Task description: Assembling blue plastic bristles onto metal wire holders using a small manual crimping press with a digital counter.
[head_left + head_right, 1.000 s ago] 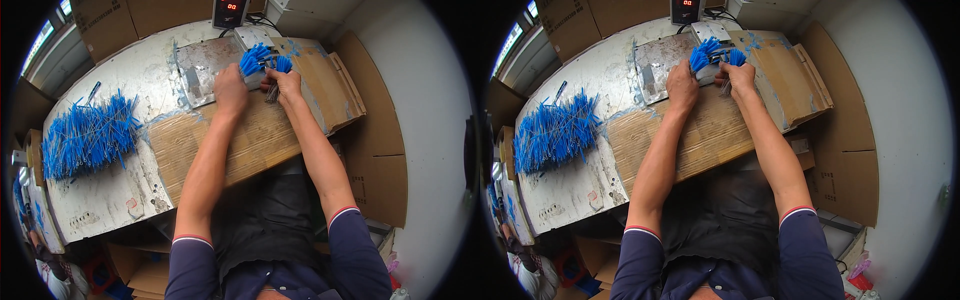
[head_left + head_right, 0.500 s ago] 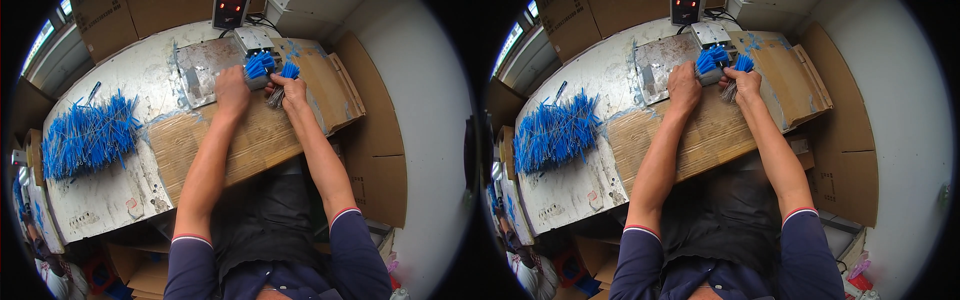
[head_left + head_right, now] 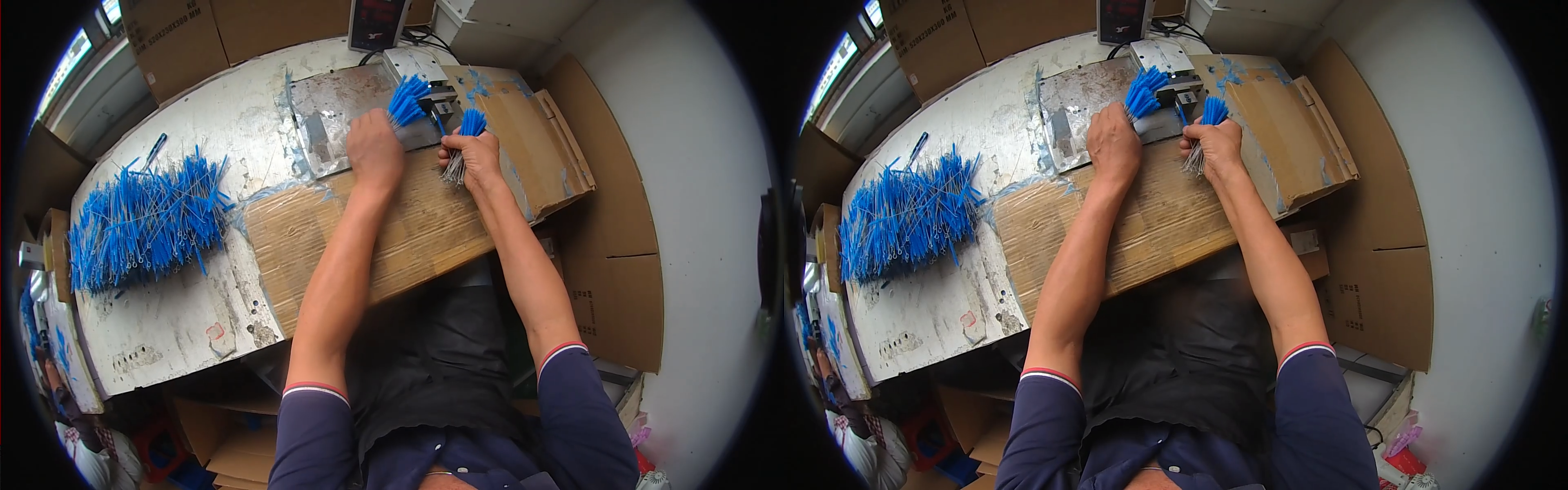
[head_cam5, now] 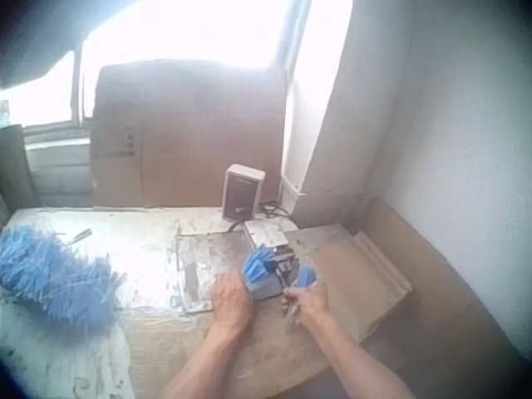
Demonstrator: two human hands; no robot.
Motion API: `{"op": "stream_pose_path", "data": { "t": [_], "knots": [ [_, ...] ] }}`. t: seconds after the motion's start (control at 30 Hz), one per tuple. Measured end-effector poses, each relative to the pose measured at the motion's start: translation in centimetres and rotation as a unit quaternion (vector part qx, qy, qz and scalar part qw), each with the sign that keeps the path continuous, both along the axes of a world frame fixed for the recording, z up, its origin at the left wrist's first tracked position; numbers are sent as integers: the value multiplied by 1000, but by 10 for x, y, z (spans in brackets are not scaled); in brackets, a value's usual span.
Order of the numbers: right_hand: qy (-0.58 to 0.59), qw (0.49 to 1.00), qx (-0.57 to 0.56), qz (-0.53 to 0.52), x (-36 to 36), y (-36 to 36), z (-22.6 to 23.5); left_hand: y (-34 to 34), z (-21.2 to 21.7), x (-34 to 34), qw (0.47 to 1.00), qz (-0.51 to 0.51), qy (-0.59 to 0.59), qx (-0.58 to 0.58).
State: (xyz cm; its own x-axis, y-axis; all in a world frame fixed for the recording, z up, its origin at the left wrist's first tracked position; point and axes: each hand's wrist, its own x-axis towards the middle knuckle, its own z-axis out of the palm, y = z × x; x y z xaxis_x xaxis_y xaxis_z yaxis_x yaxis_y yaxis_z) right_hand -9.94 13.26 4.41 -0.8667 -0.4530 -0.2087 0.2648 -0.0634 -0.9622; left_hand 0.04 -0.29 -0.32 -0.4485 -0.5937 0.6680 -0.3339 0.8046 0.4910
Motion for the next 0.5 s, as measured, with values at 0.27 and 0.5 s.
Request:
{"op": "stream_pose_path", "data": {
  "t": [0.27, 0.5],
  "knots": [
    [34, 996, 80, -31, -8, -32, 3, -2, -3, -1, 991, 28, 23, 130],
    [45, 994, 84, -52, -12, -39, 2, 1, 4, 0, 994, 29, 50, 94]
  ]
}}
